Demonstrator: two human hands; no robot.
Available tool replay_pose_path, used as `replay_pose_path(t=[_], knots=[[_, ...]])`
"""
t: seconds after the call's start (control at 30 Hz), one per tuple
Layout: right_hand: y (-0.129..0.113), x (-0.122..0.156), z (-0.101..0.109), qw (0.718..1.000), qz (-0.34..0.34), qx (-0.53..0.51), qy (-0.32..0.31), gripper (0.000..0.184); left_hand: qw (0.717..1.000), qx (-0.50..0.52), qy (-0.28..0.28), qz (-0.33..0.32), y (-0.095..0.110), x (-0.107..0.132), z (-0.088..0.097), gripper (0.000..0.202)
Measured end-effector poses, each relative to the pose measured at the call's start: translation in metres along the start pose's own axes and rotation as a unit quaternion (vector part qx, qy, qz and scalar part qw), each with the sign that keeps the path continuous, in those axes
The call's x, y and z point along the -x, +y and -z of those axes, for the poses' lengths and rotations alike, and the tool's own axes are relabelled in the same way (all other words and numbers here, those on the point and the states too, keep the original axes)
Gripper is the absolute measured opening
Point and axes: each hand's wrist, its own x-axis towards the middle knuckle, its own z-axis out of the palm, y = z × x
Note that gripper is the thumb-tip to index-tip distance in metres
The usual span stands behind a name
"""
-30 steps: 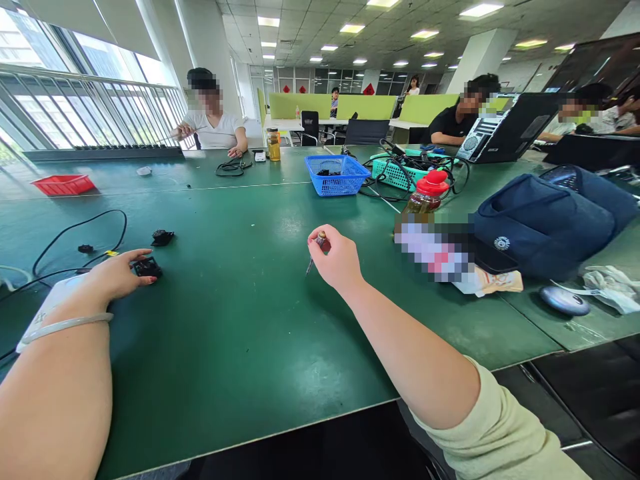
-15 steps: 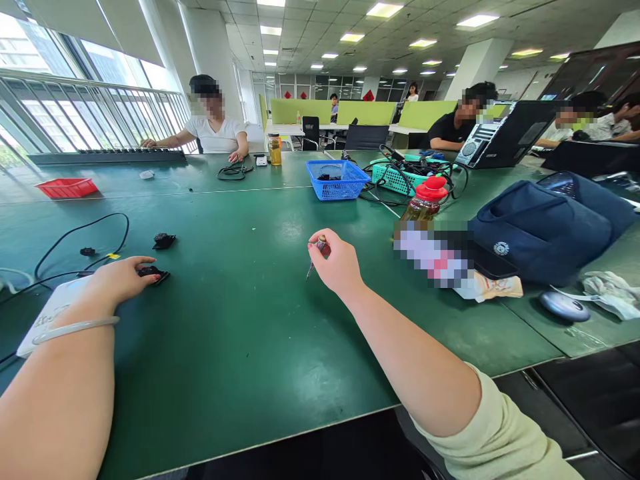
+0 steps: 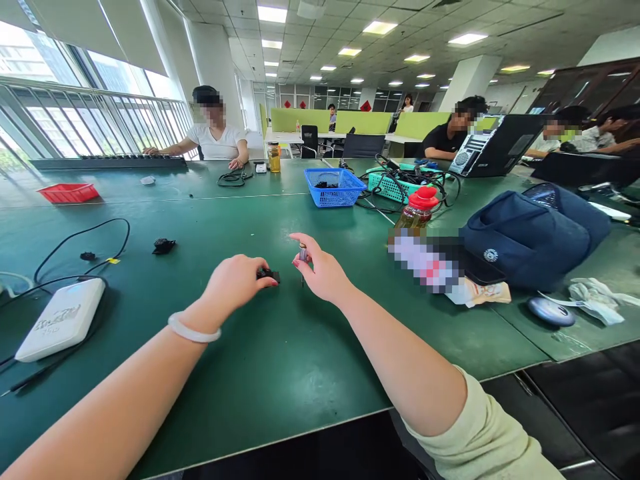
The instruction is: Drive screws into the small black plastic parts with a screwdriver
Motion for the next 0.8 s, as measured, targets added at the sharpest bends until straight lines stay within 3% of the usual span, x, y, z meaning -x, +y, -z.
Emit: replay_pose_path(t=[0.13,0.27,0.5,0.67,0.8], knots=[[-0.001,0.001,0.001,1.0,-0.005,0.003,0.017,0.044,0.999,-0.03,-0.018,0.0,0.035,-0.015,-0.01,0.037],[-0.002,0.001,0.003,0.999,-0.016,0.006,0.033,0.04,0.999,-0.026,-0.005,0.018,0.053,-0.024,-0.018,0.034],[-0.004,0.002,0.001,0.994,-0.005,0.002,0.11,0.034,0.994,0.094,-0.021,-0.046,0.042,-0.02,-0.035,0.033],[-0.004,0.003,0.0,0.983,0.035,-0.041,0.178,0.028,0.982,0.17,0.029,-0.082,0.038,-0.018,-0.043,0.033],[-0.004,0.004,0.0,0.981,0.041,-0.04,0.184,0.025,0.963,0.23,0.032,-0.14,0.042,-0.021,-0.048,0.026]])
